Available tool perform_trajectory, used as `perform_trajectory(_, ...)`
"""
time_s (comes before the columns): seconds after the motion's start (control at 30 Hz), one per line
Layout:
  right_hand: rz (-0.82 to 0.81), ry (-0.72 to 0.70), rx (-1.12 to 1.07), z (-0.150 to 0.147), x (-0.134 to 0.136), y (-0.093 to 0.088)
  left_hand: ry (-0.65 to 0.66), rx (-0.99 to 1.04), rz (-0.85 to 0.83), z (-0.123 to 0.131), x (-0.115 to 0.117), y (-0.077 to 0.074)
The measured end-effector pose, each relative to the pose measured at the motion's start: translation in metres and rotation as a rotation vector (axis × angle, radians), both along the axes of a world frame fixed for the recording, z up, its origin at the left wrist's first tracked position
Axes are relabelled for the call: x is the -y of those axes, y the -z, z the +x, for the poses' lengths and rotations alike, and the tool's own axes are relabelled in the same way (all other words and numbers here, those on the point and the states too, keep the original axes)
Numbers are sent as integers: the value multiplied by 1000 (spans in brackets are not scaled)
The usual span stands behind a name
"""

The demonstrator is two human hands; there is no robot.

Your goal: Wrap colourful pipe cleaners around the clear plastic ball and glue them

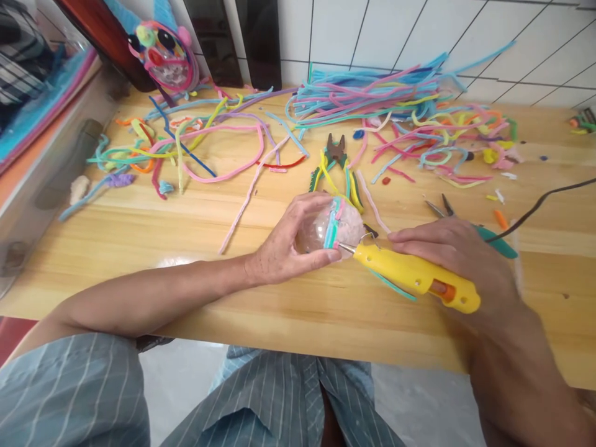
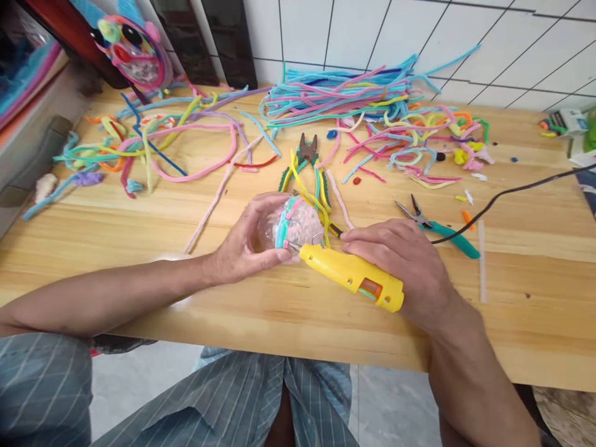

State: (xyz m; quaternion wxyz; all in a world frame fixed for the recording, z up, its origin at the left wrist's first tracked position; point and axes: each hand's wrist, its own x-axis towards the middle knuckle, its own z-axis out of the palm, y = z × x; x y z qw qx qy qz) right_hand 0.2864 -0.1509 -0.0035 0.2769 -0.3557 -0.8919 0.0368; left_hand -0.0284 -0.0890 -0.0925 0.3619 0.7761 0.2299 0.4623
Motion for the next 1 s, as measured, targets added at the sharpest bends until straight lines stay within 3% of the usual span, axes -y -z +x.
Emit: perform_trajectory(1.0, 16, -18, 7, -1, -3, 4, 10, -4, 1, 0, -1, 0)
